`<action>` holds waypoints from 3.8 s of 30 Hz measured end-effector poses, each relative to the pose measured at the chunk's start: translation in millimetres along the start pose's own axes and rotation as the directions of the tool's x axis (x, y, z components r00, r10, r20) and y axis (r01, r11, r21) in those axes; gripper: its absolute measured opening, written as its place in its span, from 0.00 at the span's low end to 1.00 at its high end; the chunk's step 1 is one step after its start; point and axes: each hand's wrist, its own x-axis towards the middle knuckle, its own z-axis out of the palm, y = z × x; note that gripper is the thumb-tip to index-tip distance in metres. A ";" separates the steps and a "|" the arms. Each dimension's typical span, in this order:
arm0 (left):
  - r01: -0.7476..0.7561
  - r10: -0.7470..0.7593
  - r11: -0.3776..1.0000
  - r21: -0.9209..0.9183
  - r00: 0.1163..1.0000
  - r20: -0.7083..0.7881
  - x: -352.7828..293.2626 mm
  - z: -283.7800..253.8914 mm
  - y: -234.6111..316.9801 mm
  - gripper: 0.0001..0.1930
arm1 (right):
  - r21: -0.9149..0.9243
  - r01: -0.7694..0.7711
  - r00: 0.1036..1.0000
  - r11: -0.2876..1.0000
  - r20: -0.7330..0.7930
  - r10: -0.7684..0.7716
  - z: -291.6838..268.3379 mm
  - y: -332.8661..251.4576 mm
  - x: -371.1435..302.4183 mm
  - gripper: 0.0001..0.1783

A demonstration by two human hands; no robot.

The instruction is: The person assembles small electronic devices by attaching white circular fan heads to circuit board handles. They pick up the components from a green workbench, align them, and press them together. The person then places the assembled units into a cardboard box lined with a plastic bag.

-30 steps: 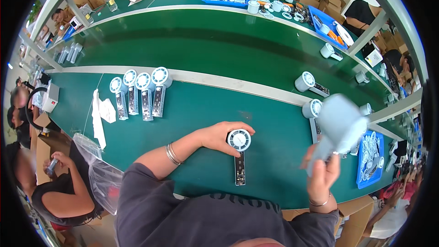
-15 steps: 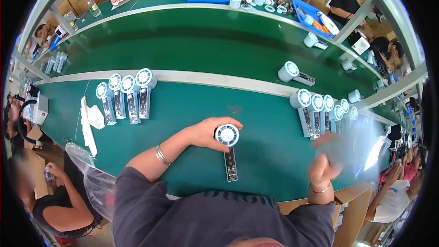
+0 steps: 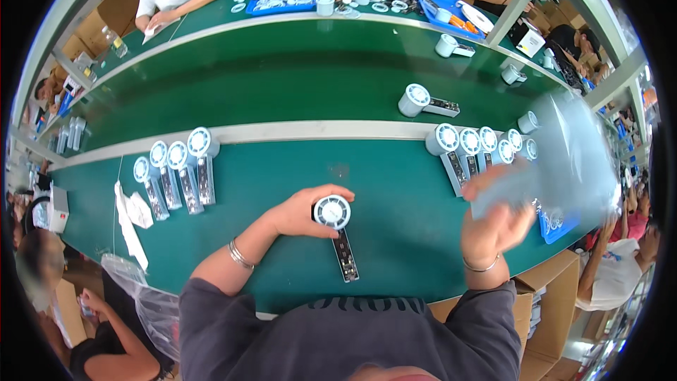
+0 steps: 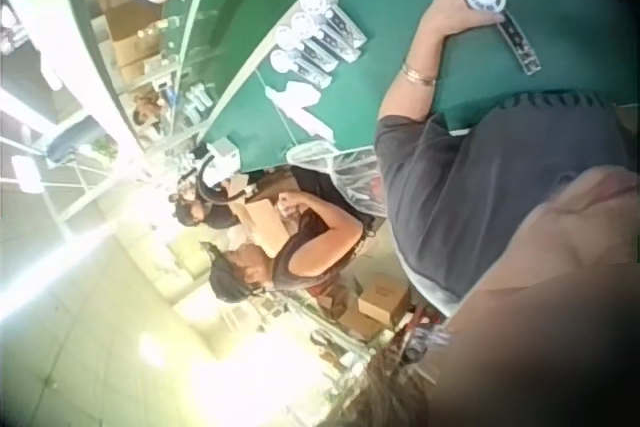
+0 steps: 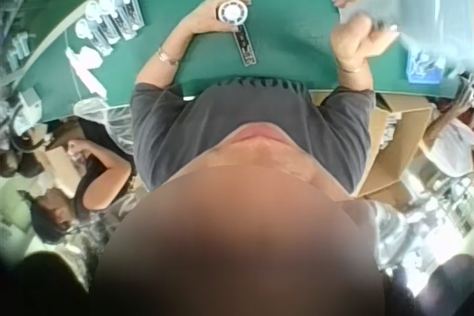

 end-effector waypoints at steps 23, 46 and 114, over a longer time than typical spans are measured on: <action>0.056 -0.056 0.998 0.001 0.998 0.010 0.1 0.2 2.4 0.36 | 0.165 -0.618 0.756 0.769 0.393 0.524 85.4 82.5 -2.7 0.20; -0.011 0.011 1.000 0.023 1.000 0.024 0.8 -2.1 -4.9 0.35 | -0.057 -0.525 0.784 0.849 0.355 0.509 185.5 165.1 19.3 0.20; 0.798 0.383 0.354 0.488 0.352 -0.854 160.6 -176.8 -63.4 0.21 | -0.361 -0.471 0.614 0.805 0.521 0.593 13.4 68.6 -32.2 0.28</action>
